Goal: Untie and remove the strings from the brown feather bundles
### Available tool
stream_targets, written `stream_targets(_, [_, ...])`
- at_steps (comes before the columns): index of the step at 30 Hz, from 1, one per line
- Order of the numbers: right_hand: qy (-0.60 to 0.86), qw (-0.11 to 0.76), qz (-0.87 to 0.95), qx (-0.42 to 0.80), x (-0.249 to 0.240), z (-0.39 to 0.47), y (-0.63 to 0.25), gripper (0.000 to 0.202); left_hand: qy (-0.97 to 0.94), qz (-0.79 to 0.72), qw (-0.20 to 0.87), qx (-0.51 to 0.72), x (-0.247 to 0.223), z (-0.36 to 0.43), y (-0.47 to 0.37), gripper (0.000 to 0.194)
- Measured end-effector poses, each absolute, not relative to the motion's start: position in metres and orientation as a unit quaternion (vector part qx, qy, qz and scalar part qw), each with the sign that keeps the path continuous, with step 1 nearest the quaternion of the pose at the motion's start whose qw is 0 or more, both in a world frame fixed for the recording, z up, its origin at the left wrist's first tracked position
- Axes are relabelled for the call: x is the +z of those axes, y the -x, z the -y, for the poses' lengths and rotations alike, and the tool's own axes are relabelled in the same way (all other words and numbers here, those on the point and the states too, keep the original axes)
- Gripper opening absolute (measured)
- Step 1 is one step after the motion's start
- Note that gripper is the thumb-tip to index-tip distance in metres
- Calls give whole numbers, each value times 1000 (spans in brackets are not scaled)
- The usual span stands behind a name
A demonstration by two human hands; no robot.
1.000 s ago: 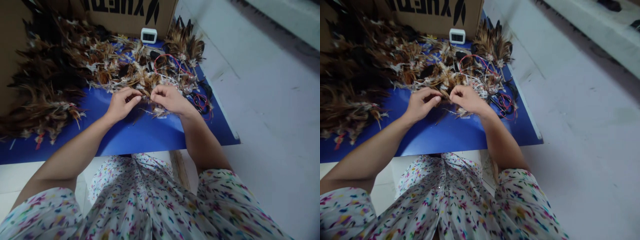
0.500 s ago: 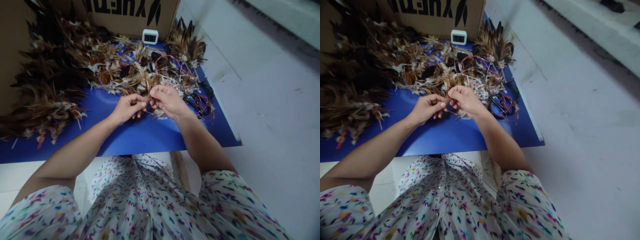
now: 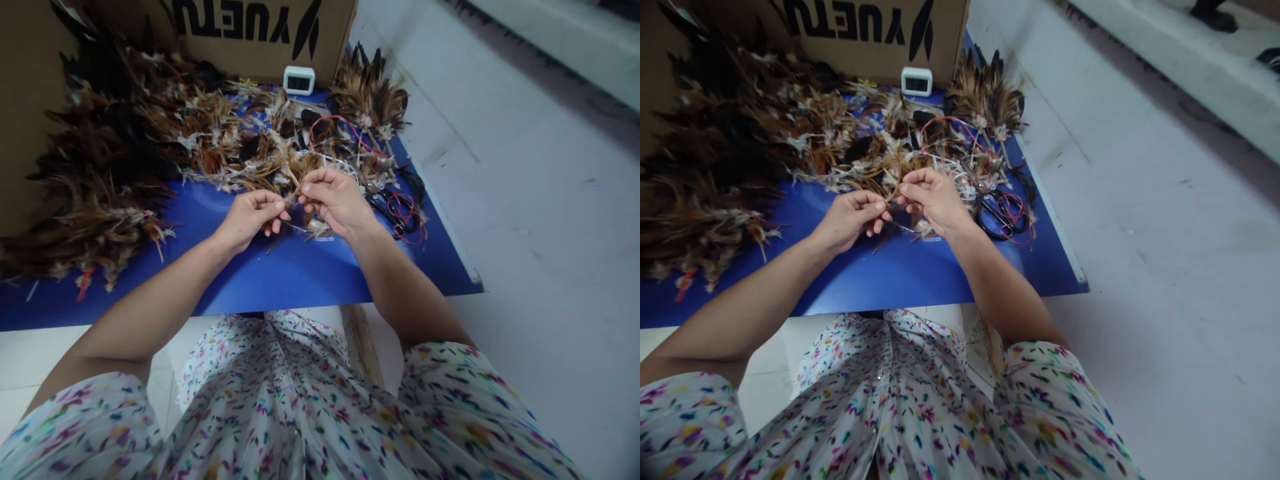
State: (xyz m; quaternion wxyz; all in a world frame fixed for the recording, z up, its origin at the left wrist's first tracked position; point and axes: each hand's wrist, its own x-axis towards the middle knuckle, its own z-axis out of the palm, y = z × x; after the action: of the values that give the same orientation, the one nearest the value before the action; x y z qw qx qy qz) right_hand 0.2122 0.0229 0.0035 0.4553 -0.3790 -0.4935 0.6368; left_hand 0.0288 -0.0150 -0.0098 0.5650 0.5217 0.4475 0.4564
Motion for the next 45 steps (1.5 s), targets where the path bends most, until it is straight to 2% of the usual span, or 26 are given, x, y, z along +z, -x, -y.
stream_targets(11, [342, 488, 475, 647, -1, -26, -214, 41, -403, -457, 637, 472, -9, 14, -29, 28])
stream_targets(21, [310, 516, 485, 634, -10, -23, -206, 53, -384, -425, 674, 466, -6, 19, -32, 35])
stream_targets(45, [271, 523, 472, 656, -20, -21, -198, 55, -328, -365, 736, 466, -4, 21, -35, 29])
